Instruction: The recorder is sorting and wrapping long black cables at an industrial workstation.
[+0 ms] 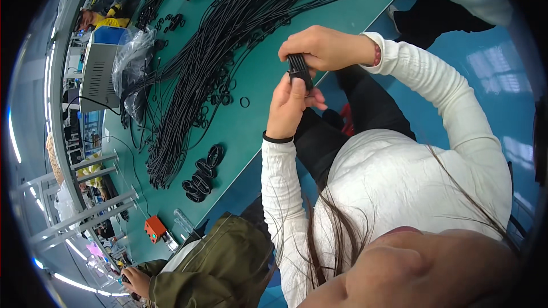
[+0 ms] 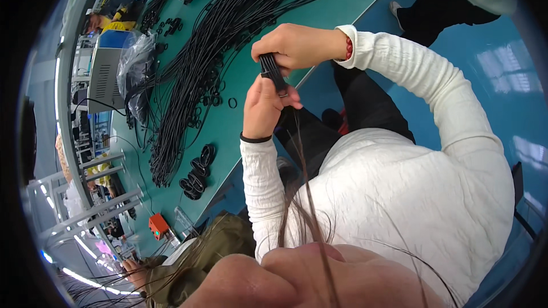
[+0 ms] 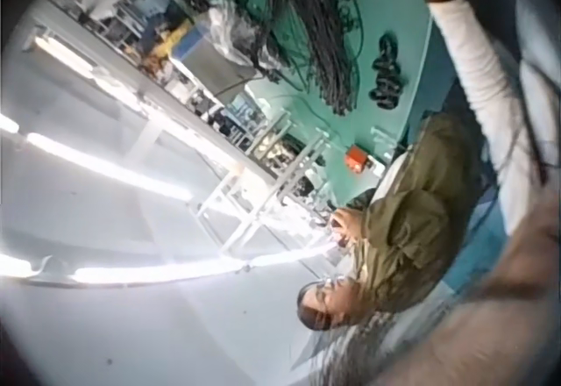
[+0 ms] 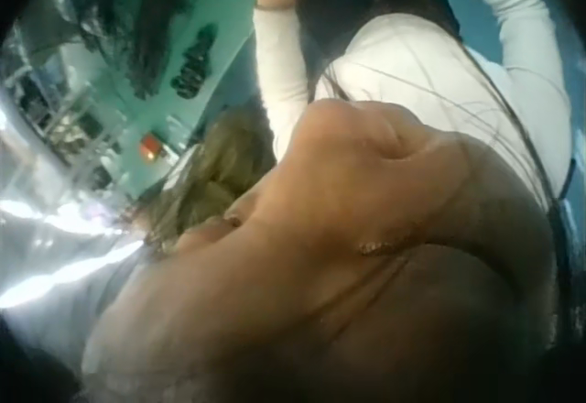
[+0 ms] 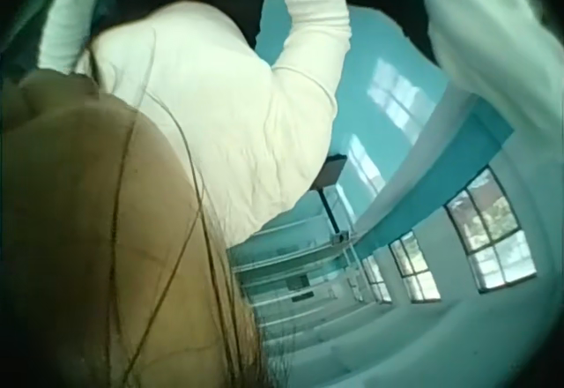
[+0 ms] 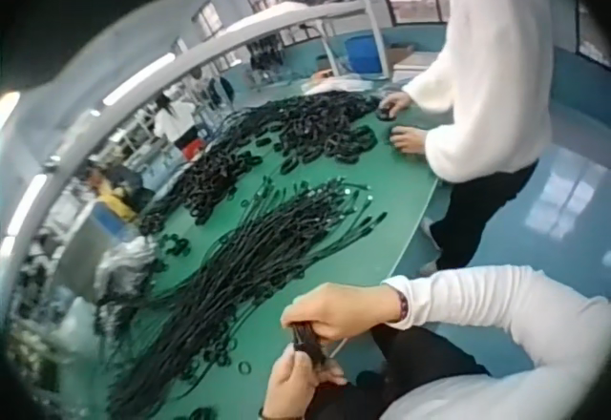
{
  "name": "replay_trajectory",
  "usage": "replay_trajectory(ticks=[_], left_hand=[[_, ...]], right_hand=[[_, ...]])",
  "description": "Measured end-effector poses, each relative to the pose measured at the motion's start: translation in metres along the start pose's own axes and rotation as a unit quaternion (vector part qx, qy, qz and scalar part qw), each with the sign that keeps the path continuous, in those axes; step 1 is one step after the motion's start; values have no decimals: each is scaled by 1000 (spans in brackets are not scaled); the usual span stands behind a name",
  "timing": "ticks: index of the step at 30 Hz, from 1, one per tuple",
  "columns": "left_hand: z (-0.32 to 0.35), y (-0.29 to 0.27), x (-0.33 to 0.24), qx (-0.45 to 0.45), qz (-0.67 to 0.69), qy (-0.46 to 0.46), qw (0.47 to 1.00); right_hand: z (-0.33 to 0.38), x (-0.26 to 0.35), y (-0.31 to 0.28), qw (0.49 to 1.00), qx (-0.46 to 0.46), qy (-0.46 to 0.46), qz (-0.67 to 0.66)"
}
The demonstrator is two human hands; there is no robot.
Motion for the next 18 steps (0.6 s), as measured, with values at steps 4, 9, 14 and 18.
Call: replay_trajectory(ticks=[4,9,14,18], left_hand=[[6,1,-1,0,66,-32,997],[5,-24,6,41,-9,-61,997],[1,-26,19,42,-27,-51,997],[11,-12,22,38,141,-47,988]], right_hand=[[6,-3,6,1000,-2,-21,3],[11,8,9,999,41,32,-15],[12,11,13,997,20,75,-1],[14,5,17,998,-23,28,47]])
Point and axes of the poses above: each hand's wrist, its own z-axis away from the middle knuckle, its own y-axis out of the palm, x = y × z, the point moved 1 cm from there along -z, towards the middle knuckle, and after that the axes turned 13 degrees about -x, right-handed, at the moved point
